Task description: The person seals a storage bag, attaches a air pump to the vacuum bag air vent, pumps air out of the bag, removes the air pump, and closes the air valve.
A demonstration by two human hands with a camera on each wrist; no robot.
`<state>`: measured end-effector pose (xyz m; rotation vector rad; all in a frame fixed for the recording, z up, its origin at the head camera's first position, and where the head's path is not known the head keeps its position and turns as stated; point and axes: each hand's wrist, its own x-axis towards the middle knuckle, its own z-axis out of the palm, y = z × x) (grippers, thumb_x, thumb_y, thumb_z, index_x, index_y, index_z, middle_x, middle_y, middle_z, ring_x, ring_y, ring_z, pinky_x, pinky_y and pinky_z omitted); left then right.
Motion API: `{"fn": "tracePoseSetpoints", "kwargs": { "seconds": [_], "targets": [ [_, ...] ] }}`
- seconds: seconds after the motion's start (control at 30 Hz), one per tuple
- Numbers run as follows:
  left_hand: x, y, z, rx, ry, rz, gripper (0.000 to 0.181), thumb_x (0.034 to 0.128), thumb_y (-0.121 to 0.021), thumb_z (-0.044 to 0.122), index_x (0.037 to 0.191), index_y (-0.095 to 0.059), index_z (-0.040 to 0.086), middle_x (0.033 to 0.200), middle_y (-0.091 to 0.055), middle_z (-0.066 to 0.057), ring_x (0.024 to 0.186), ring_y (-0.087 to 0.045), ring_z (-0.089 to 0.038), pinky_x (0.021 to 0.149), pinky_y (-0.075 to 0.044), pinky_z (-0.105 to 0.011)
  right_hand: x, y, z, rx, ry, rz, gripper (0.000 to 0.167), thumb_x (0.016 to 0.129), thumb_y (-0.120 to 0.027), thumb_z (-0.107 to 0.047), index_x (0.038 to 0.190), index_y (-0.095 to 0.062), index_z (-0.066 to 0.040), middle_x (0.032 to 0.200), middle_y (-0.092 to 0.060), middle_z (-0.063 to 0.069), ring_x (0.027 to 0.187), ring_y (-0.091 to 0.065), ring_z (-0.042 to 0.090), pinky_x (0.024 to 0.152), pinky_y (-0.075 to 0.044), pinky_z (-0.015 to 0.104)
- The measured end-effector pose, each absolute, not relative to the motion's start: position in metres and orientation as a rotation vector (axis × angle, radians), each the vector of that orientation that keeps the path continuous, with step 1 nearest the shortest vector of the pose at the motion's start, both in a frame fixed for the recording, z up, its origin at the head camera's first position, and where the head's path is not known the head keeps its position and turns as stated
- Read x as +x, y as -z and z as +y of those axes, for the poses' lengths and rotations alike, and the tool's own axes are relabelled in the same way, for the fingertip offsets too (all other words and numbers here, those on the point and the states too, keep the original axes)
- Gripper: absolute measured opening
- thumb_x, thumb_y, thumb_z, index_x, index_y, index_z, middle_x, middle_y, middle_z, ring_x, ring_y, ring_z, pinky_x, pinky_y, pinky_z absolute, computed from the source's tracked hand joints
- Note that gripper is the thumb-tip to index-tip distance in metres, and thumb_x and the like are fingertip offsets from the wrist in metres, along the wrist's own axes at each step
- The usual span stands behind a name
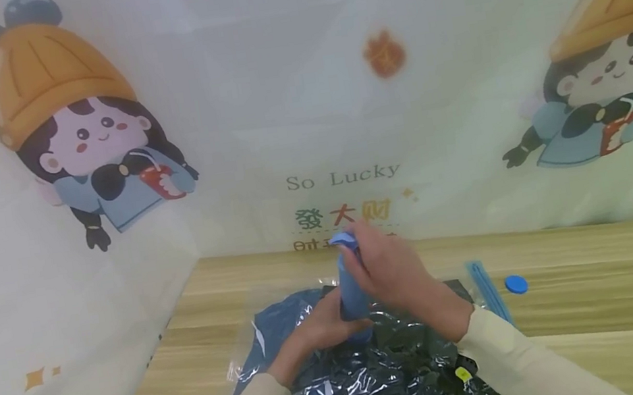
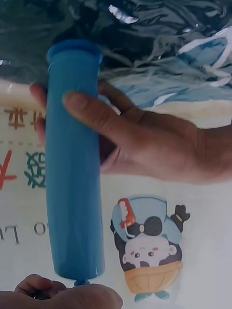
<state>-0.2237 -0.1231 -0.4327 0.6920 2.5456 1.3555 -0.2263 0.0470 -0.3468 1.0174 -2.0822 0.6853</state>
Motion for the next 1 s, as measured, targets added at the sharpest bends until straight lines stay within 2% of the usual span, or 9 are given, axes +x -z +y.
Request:
{"fn": "tracePoseSetpoints", "kwargs": {
  "seconds": [0.27, 0.4, 0.53, 0.8, 1.0],
  "targets": [
    [-0.220, 0.429, -0.121, 0.660, -1.366, 2.554, 0.053, 0.0862, -0.079, 0.012, 0.132, -0.055, 0.001, 0.112, -0.069, -0.006, 0.108, -0.065, -0.031, 0.098, -0.049, -0.051, -0.229, 0.298, 0.050, 1.009, -0.604, -1.904, 0.022, 0.098, -0.055, -0.013, 0.106, -0.056, 0.008, 0.064, -0.051, 0.003, 0.043, -0.034, 0.011, 0.035, -0.029, 0.026],
    [-0.219, 0.429, -0.121, 0.620, -1.336, 2.580, 0.055, 0.0846, -0.081, 0.013, 0.131, -0.055, 0.001, 0.113, -0.068, -0.009, 0.109, -0.064, -0.033, 0.098, -0.049, -0.053, -0.228, 0.266, 0.054, 1.026, -0.617, -1.837, 0.021, 0.099, -0.053, -0.012, 0.103, -0.056, 0.009, 0.067, -0.056, 0.006, 0.043, -0.037, 0.012, 0.036, -0.031, 0.025],
    [-0.219, 0.426, -0.122, 0.572, -1.313, 2.585, 0.064, 0.0840, -0.082, 0.015, 0.138, -0.051, 0.000, 0.122, -0.065, -0.016, 0.114, -0.062, -0.037, 0.100, -0.047, -0.056, -0.228, 0.248, 0.058, 1.014, -0.629, -1.835, 0.018, 0.099, -0.056, -0.010, 0.103, -0.055, 0.007, 0.070, -0.055, 0.007, 0.047, -0.041, 0.014, 0.038, -0.033, 0.026],
    [-0.220, 0.428, -0.121, 0.577, -1.295, 2.579, 0.065, 0.0847, -0.082, 0.017, 0.139, -0.049, -0.001, 0.122, -0.064, -0.016, 0.114, -0.062, -0.037, 0.099, -0.048, -0.056, -0.229, 0.250, 0.060, 0.976, -0.704, -1.877, 0.014, 0.097, -0.061, -0.004, 0.105, -0.055, 0.007, 0.077, -0.053, 0.008, 0.058, -0.045, 0.017, 0.043, -0.038, 0.026],
    [-0.221, 0.430, -0.121, 0.604, -1.286, 2.593, 0.068, 0.0849, -0.082, 0.017, 0.141, -0.048, 0.000, 0.123, -0.064, -0.015, 0.114, -0.062, -0.036, 0.100, -0.047, -0.054, -0.226, 0.275, 0.055, 0.975, -0.734, -1.945, 0.016, 0.097, -0.062, -0.004, 0.107, -0.054, 0.005, 0.081, -0.054, 0.007, 0.059, -0.045, 0.016, 0.045, -0.040, 0.026]
  ]
}}
